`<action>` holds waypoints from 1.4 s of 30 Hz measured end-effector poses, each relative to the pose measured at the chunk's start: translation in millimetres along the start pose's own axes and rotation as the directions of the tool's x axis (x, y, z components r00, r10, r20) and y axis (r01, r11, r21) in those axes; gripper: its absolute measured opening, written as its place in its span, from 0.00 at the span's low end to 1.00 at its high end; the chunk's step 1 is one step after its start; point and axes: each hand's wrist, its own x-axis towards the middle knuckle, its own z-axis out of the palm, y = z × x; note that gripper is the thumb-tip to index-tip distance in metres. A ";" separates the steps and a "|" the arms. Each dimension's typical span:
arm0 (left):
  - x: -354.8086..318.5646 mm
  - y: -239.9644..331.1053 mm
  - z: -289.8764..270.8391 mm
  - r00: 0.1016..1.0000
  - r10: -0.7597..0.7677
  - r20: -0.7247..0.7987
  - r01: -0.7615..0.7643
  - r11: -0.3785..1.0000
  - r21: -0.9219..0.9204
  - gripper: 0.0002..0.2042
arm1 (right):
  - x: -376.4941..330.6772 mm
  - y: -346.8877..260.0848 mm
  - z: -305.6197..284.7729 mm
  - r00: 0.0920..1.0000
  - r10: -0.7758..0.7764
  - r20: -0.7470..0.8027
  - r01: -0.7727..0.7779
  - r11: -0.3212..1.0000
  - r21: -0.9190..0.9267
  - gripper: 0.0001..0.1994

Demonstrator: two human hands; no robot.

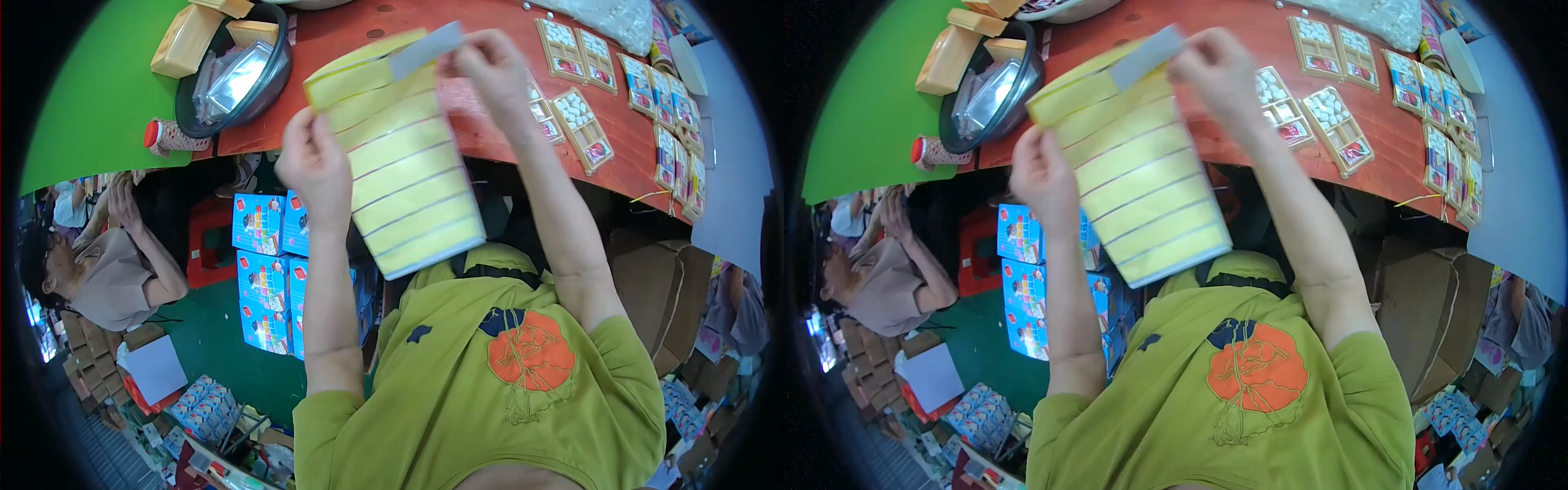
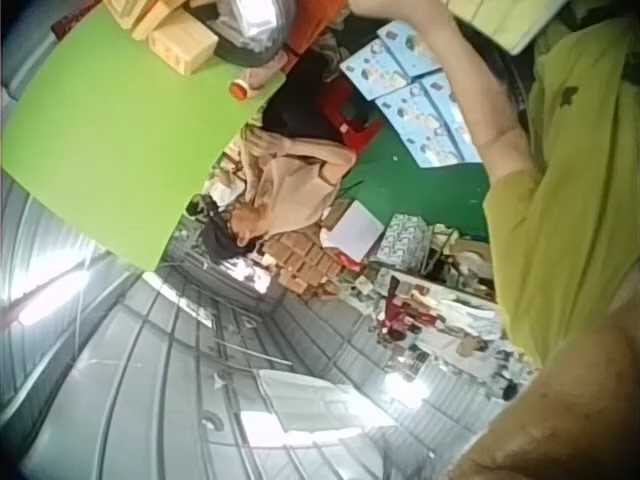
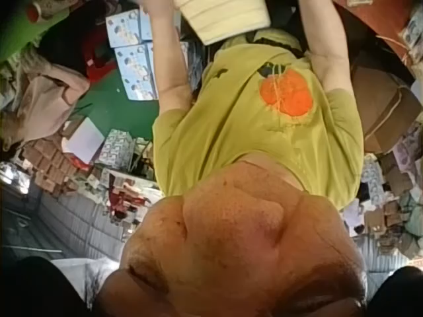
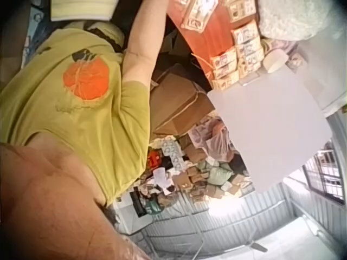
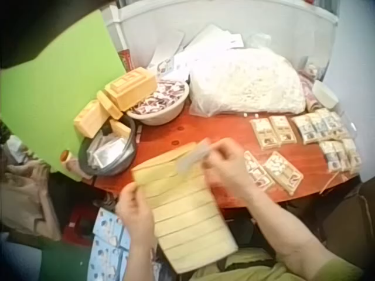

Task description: Pack small toy or candy sets into plastic containers and apply labels.

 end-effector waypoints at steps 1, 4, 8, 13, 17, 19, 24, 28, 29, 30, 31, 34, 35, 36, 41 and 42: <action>-1.6 5.6 -14.7 0.976 0.212 -0.057 -0.198 0.962 0.188 0.07 | 4.7 -1.9 -18.7 1.000 0.022 -0.020 -0.020 0.995 0.096 0.07; -9.2 48.5 -51.3 0.819 0.573 0.020 -0.509 0.712 0.484 0.08 | 18.8 -22.0 -72.2 0.980 0.063 -0.186 -0.020 0.974 0.228 0.11; -12.9 82.3 -65.3 0.690 0.713 -0.125 -0.625 0.674 0.393 0.11 | 40.6 -32.8 -144.3 0.946 0.012 -0.324 0.118 0.918 0.377 0.12; -22.2 120.0 -36.4 0.327 0.763 0.557 -0.939 0.199 0.279 0.06 | 39.1 -51.9 -187.8 0.883 -0.035 -0.467 0.250 0.880 0.405 0.14; -18.8 54.3 9.3 0.181 0.792 0.582 -0.983 0.167 0.078 0.06 | 18.4 -62.1 -214.1 0.862 -0.149 -0.485 0.318 0.904 0.286 0.11; -18.0 10.5 20.4 0.219 0.751 0.623 -0.970 0.237 0.056 0.07 | 4.5 -64.5 -224.7 0.846 -0.165 -0.507 0.327 0.912 0.249 0.11; -17.6 -59.6 6.4 0.416 0.588 0.694 -0.895 0.400 0.197 0.09 | -39.4 -78.7 -240.1 0.823 -0.261 -0.505 0.372 0.919 0.132 0.06; -20.5 -40.9 -15.6 0.549 0.244 0.800 -0.810 0.393 0.436 0.25 | -74.5 -89.4 -233.3 0.905 -0.297 -0.305 0.359 0.918 0.172 0.07; -22.1 -28.7 -9.0 0.584 0.253 0.771 -0.792 0.384 0.474 0.26 | -83.4 -88.7 -234.1 0.906 -0.265 -0.329 0.326 0.934 0.147 0.08; -23.3 -17.2 0.5 0.620 0.262 0.739 -0.771 0.375 0.514 0.26 | -93.2 -85.9 -237.2 0.901 -0.259 -0.349 0.318 0.940 0.124 0.08; -23.8 -1.8 11.6 0.606 0.278 0.746 -0.781 0.384 0.492 0.26 | -103.4 -87.9 -239.0 0.916 -0.236 -0.325 0.308 0.931 0.194 0.08; -44.5 46.5 51.3 0.639 0.511 0.574 -0.723 0.653 0.224 0.24 | -123.2 -99.0 -218.2 0.923 -0.174 -0.343 0.272 0.926 0.264 0.08; -57.5 63.6 71.3 0.651 0.553 0.520 -0.688 0.719 0.096 0.24 | -126.8 -99.4 -211.8 0.940 -0.156 -0.304 0.258 0.908 0.332 0.09; -70.6 73.5 88.3 0.624 0.638 0.451 -0.718 0.696 0.007 0.26 | -128.2 -101.2 -201.6 0.957 -0.137 -0.254 0.234 0.884 0.405 0.09; -102.2 106.8 160.7 0.531 0.784 0.322 -0.795 0.592 -0.130 0.25 | -144.0 -103.1 -172.9 0.978 -0.004 -0.210 0.105 0.876 0.470 0.08; -103.3 107.5 167.7 0.522 0.798 0.301 -0.803 0.578 -0.142 0.24 | -146.7 -101.4 -171.7 0.977 -0.004 -0.212 0.105 0.876 0.470 0.08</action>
